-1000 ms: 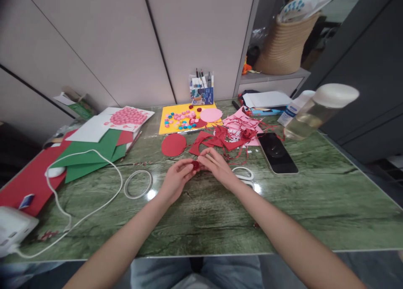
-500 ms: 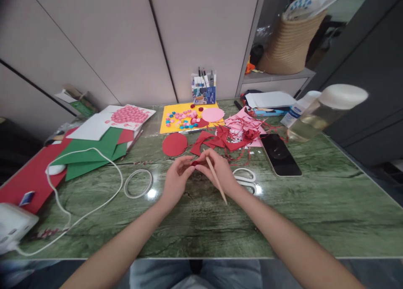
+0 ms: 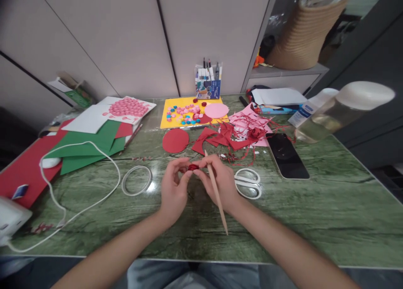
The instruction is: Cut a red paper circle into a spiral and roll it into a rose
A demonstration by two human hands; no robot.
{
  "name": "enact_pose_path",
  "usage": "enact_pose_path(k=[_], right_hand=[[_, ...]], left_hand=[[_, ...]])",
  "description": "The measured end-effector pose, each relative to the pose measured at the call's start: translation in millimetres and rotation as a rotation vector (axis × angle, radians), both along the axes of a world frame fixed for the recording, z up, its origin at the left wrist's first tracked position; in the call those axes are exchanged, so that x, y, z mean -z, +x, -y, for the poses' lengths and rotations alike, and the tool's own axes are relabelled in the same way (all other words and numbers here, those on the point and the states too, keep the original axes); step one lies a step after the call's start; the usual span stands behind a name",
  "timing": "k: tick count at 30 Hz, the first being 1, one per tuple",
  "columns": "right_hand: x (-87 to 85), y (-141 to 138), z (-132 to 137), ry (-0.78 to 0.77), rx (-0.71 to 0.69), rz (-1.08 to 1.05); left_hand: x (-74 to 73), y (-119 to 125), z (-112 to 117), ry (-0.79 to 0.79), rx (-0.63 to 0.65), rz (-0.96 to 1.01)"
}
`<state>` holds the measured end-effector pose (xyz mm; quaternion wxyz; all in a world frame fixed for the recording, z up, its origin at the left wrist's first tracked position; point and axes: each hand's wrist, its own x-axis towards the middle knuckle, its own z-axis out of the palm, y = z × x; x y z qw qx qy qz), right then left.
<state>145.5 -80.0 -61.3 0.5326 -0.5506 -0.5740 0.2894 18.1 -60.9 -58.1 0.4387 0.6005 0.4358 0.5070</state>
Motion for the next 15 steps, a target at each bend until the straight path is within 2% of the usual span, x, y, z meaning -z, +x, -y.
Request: enact_pose_path(k=[5, 9, 15], right_hand=[[-7.3, 3, 4, 0.12, -0.046, 0.01], [-13.4, 10, 7, 0.186, -0.12, -0.03], [-13.0, 16, 6, 0.233, -0.112, -0.112]], left_hand=[[-1.7, -2, 3, 0.069, 0.004, 0.024], [-3.5, -5, 7, 0.158, 0.069, 0.02], [-10.4, -7, 7, 0.038, 0.191, 0.19]])
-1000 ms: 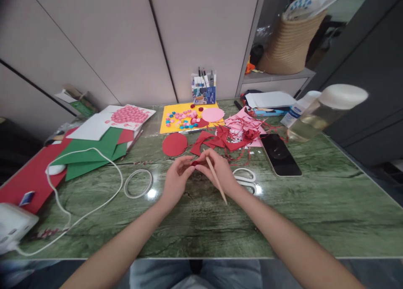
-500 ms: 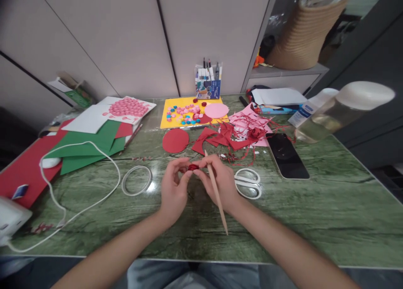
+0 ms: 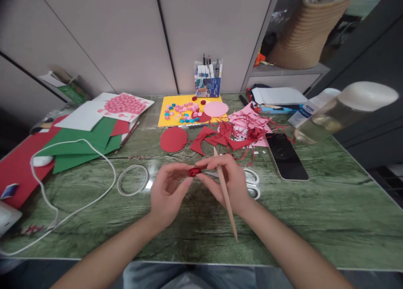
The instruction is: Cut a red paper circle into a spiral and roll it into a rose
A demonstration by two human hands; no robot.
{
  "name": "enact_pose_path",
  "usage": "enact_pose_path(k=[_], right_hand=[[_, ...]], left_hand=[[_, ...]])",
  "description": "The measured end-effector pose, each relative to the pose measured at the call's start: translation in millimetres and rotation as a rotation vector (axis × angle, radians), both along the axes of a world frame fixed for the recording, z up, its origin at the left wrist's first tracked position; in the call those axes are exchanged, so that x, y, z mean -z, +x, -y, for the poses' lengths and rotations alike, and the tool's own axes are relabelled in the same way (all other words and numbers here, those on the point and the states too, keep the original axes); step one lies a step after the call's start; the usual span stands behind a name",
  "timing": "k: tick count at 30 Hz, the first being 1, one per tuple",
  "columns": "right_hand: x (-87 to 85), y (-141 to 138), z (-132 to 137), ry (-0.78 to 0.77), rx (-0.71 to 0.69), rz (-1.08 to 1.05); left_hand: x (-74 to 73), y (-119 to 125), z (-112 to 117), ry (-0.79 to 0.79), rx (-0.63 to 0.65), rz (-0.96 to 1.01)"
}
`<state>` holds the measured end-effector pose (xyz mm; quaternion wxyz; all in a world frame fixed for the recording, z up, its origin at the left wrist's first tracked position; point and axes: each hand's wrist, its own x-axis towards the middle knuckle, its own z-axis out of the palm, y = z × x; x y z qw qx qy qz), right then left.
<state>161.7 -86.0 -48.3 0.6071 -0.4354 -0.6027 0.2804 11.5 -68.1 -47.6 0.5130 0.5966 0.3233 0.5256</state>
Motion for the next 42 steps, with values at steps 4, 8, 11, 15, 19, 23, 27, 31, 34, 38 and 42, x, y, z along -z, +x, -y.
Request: enact_pose_path(k=[4, 8, 11, 15, 19, 23, 27, 31, 34, 38, 42], right_hand=[[-0.4, -1, -1, -0.038, -0.013, -0.016], [-1.5, -1, -1, -0.099, 0.008, 0.025], [-2.4, 1, -2, -0.116, 0.01, 0.08], [-4.6, 2, -3, -0.118, 0.018, 0.149], [-4.3, 2, -3, -0.123, 0.021, 0.169], [1.3, -1, -4, -0.114, 0.058, 0.148], [8.7, -6, -6, -0.105, 0.112, 0.157], [12.9, -12, -8, -0.107, 0.168, 0.197], [15.4, -12, -12, -0.136, 0.211, 0.226], [21.3, -6, -22, -0.264, 0.152, 0.189], [25.2, 2, -32, -0.354, 0.034, 0.053]], left_hand=[[-1.1, 0, -5, 0.028, 0.02, 0.021], [-1.2, -2, -10, 0.059, 0.013, -0.049], [-1.6, -2, -12, 0.041, 0.003, -0.101], [-1.2, -2, -13, -0.025, -0.025, -0.138], [-0.1, -2, -12, -0.077, -0.026, -0.147], [2.1, -1, -12, -0.07, -0.066, -0.154], [6.7, 1, -12, -0.078, -0.094, -0.136], [13.9, 4, -14, -0.091, -0.115, -0.137], [19.3, 5, -19, -0.113, -0.125, -0.137], [23.9, 5, -32, -0.239, -0.074, -0.086], [25.1, 3, -43, -0.471, 0.066, 0.044]])
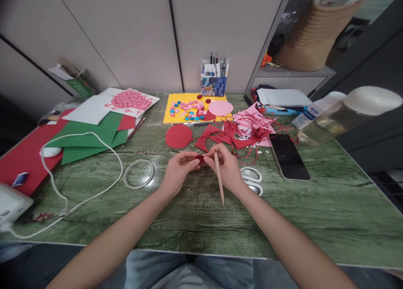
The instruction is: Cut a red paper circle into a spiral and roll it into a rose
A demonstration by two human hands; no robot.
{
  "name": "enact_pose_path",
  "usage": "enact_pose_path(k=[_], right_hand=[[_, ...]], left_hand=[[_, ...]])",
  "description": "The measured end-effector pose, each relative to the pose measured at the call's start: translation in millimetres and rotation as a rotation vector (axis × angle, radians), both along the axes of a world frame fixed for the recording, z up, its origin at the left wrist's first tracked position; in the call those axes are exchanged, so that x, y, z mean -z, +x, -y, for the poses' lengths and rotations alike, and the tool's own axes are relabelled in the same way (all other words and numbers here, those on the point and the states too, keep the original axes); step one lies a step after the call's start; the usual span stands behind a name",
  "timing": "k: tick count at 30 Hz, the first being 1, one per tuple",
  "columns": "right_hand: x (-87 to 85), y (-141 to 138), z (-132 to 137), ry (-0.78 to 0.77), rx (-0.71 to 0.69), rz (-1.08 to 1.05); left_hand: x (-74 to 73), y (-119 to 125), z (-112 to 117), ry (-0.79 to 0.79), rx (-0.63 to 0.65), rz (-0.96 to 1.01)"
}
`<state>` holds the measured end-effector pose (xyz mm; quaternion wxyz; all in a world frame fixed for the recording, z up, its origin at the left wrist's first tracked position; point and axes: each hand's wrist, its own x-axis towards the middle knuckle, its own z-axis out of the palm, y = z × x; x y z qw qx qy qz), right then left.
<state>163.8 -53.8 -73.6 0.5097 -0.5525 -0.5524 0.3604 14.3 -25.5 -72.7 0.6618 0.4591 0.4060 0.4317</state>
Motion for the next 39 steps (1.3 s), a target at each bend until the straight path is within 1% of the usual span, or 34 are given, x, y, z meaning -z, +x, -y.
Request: enact_pose_path(k=[2, 4, 11, 18, 22, 25, 29, 32, 36, 39], right_hand=[[0.0, 2, -2, -0.014, -0.005, -0.033], [-0.3, 2, -1, -0.023, -0.005, -0.047], [-1.2, 0, 4, -0.035, 0.034, 0.026], [-6.0, 0, 4, -0.04, 0.034, 0.06], [-3.0, 1, 5, -0.056, 0.022, 0.057], [-0.6, 1, 5, -0.044, 0.039, 0.072], [-0.1, -1, 5, -0.019, 0.054, 0.069], [-1.0, -2, 6, -0.01, 0.059, 0.064], [-2.3, -5, 7, 0.005, 0.09, 0.108], [-2.4, -7, 7, 0.012, 0.099, 0.117]], left_hand=[[-0.1, -1, -1, -0.081, 0.005, 0.073], [-0.3, -1, -1, -0.1, -0.002, 0.089], [0.9, 0, 0, 0.011, 0.027, -0.063], [2.5, 0, 0, 0.031, 0.022, -0.074], [1.3, 0, 0, 0.031, 0.032, -0.092], [1.2, -1, 0, 0.024, 0.034, -0.097], [0.3, -1, 1, 0.012, 0.011, -0.092], [-3.2, 0, 3, 0.016, -0.014, -0.115], [-8.9, 1, 4, 0.023, -0.053, -0.138], [-10.2, 0, 4, 0.029, -0.073, -0.145]])
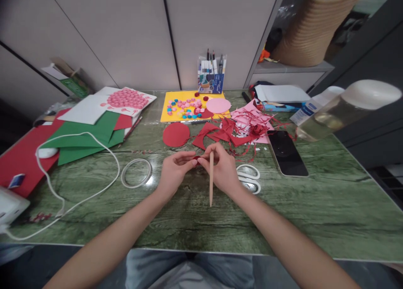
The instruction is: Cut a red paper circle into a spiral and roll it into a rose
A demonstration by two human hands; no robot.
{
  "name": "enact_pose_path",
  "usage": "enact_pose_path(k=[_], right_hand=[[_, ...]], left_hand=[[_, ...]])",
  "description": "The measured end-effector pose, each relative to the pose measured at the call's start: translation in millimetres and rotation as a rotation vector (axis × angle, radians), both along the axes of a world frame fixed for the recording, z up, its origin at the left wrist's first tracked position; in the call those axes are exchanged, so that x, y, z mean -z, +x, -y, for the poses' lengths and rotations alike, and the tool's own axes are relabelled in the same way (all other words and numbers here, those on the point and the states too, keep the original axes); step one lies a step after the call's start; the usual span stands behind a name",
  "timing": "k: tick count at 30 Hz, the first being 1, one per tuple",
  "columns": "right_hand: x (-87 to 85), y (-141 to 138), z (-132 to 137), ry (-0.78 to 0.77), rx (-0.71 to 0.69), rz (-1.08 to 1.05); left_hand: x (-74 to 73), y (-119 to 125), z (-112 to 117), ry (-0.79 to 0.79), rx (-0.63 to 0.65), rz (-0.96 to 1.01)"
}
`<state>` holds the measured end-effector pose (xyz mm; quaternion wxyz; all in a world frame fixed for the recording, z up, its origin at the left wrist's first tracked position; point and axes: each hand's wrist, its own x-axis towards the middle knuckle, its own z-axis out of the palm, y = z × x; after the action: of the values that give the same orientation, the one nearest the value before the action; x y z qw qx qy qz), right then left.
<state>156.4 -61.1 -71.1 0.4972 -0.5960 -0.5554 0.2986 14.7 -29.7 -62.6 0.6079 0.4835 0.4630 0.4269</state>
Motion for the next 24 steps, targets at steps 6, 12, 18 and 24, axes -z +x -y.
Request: enact_pose_path(k=[6, 12, 18, 24], right_hand=[[2.2, 1, -3, -0.041, -0.022, -0.044], [1.8, 6, -6, -0.038, -0.016, -0.037], [1.2, 6, -3, -0.048, -0.049, -0.031], [-4.7, 5, 1, 0.012, -0.023, 0.181]], left_hand=[[6.1, -1, -3, -0.027, 0.027, 0.024], [10.7, 0, -5, -0.118, 0.064, 0.154], [9.9, 0, -5, -0.09, 0.074, 0.152], [9.7, -1, -4, -0.058, 0.076, 0.109]])
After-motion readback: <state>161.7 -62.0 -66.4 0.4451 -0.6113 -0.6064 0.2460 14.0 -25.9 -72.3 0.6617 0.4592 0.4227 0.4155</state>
